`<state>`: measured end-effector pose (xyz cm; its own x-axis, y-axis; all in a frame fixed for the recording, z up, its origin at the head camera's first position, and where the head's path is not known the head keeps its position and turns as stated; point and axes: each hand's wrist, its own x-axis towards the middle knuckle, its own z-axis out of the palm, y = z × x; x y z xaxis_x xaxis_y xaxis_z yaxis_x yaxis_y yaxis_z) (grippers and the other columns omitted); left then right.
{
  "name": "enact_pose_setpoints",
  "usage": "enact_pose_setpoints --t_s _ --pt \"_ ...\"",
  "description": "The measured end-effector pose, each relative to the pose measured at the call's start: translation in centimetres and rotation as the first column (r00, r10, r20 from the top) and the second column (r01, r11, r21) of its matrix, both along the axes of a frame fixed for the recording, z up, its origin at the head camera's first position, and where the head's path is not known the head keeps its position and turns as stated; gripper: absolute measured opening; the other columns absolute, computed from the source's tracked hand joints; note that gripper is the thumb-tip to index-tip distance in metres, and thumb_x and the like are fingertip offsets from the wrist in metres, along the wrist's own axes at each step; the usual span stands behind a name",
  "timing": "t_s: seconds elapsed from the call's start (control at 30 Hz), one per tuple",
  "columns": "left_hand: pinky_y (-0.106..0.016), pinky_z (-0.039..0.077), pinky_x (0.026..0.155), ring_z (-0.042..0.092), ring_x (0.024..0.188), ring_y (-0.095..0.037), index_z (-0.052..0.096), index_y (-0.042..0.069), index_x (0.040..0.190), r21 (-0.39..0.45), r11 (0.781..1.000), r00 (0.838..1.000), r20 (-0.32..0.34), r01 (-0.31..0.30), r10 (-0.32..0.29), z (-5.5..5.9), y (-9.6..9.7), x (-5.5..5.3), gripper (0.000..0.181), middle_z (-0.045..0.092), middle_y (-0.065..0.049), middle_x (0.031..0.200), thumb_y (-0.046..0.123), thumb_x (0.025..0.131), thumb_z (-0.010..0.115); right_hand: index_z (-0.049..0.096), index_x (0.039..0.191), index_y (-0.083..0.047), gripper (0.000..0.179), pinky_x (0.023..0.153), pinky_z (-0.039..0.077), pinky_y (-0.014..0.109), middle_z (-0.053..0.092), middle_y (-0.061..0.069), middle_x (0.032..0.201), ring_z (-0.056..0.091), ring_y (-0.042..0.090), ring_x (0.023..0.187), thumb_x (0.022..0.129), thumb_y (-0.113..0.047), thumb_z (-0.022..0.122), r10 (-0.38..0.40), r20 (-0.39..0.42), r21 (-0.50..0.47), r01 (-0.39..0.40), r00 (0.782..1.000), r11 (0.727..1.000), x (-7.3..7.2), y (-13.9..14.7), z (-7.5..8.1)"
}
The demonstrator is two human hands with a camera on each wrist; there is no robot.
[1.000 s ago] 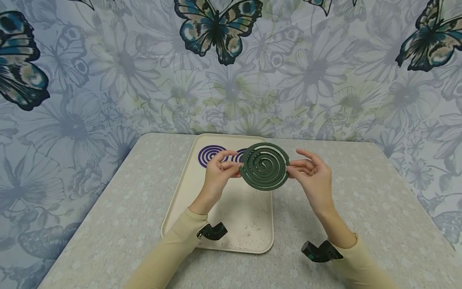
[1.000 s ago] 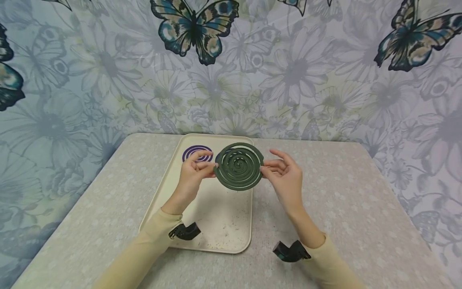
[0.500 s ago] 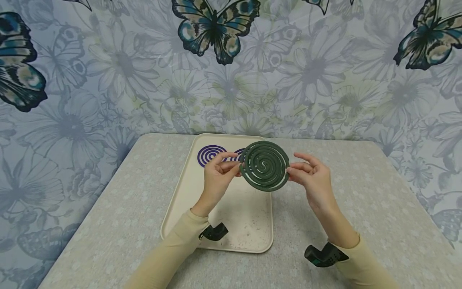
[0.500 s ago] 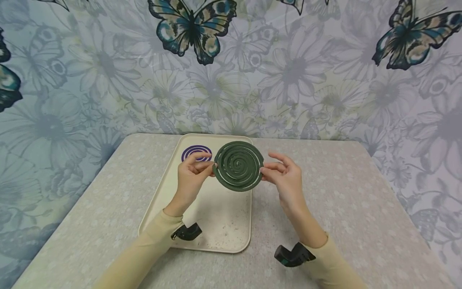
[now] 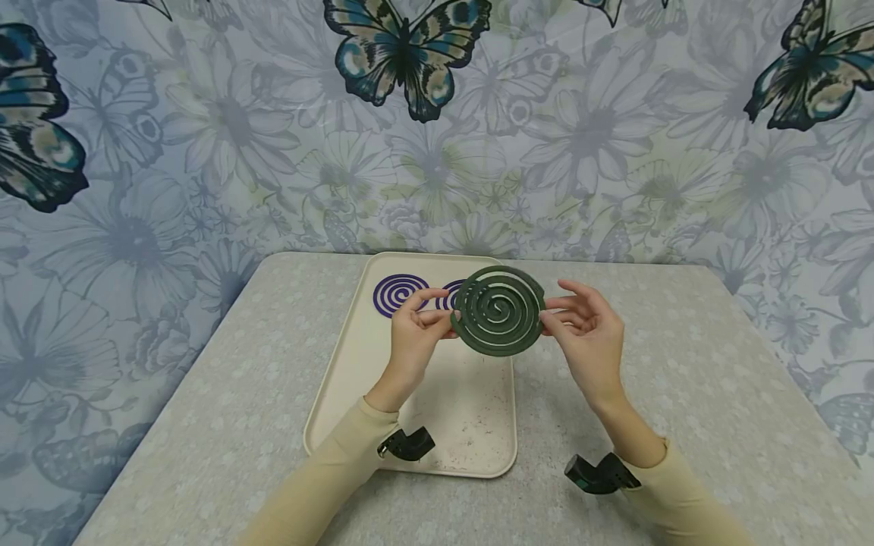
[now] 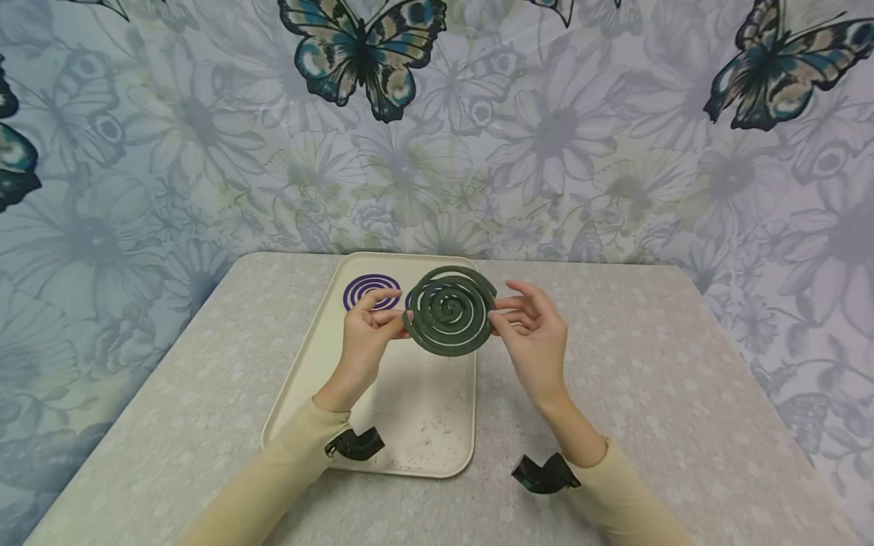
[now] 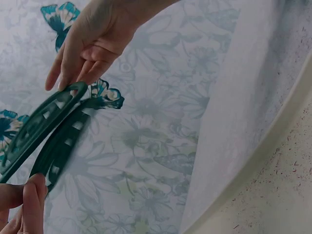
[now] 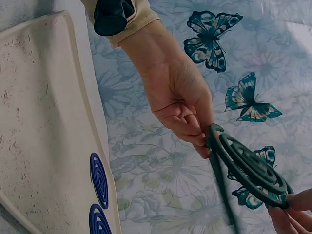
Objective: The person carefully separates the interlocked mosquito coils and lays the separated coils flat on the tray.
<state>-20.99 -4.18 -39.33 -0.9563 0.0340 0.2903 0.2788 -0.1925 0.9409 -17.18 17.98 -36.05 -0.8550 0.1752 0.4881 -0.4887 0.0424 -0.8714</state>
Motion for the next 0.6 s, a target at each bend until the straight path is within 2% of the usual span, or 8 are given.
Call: enact_pose_setpoints --t_s 0.07,0.1,0.2,0.33,0.47,0.6 --pt "-0.024 0.06 0.064 0.069 0.063 -0.005 0.055 -0.004 0.116 0.007 1.0 1.0 0.027 0.004 -0.005 0.04 -0.01 -0.1 0.034 0.073 0.01 0.073 -0.006 0.084 0.066 0.058 0.121 0.004 0.044 0.059 0.058 0.022 0.071 -0.003 0.087 0.068 0.008 0.069 0.079 0.012 0.068 0.012 -0.04 0.005 -0.012 0.999 1.0 -0.01 0.03 -0.05" --pt "-0.024 0.06 0.064 0.069 0.063 -0.005 0.055 -0.003 0.116 0.008 1.0 0.999 0.032 0.007 -0.008 0.03 -0.02 -0.15 0.034 0.072 0.013 0.072 -0.006 0.084 0.065 0.057 0.121 0.003 0.045 0.059 0.058 0.022 0.071 -0.003 0.087 0.068 0.008 0.069 0.079 0.012 0.068 0.026 -0.026 -0.007 -0.027 0.999 1.0 0.0 0.07 -0.01" --pt "-0.025 0.06 0.064 0.069 0.063 -0.005 0.054 -0.003 0.116 0.008 1.0 1.0 0.026 0.015 -0.015 0.0 -0.08 -0.3 0.034 0.072 0.014 0.072 -0.006 0.084 0.065 0.057 0.122 -0.002 0.044 0.059 0.059 0.024 0.071 -0.003 0.086 0.068 0.008 0.069 0.081 0.011 0.067 0.076 0.087 -0.074 -0.069 0.993 0.995 -0.03 0.33 0.14" --pt "-0.023 0.06 0.063 0.068 0.062 -0.005 0.054 -0.006 0.114 0.012 1.0 1.0 0.011 0.012 -0.012 0.07 -0.21 -0.39 0.031 0.072 0.014 0.074 -0.007 0.085 0.063 0.057 0.119 -0.008 0.04 0.06 0.059 0.023 0.07 -0.004 0.083 0.067 0.008 0.066 0.084 0.01 0.064 0.152 0.216 -0.186 -0.112 0.965 0.976 -0.26 0.71 0.31" --pt "-0.021 0.059 0.063 0.067 0.064 -0.005 0.055 -0.006 0.114 0.018 1.0 1.0 0.009 0.002 -0.002 0.13 -0.5 -0.5 0.03 0.073 0.011 0.075 -0.01 0.085 0.061 0.058 0.116 -0.01 0.038 0.06 0.058 0.021 0.071 -0.005 0.083 0.067 0.007 0.065 0.084 0.009 0.064 0.2 0.26 -0.237 -0.138 0.945 0.962 -0.54 0.88 0.37" --pt "-0.021 0.059 0.063 0.067 0.063 -0.007 0.055 -0.006 0.113 0.028 1.0 1.0 0.002 -0.008 0.008 0.09 -0.96 -0.76 0.029 0.074 0.005 0.076 -0.009 0.085 0.062 0.058 0.116 -0.011 0.037 0.06 0.058 0.02 0.071 -0.005 0.083 0.067 0.007 0.066 0.085 0.007 0.064 0.204 0.29 -0.25 -0.132 0.935 0.959 -0.81 0.92 0.37"
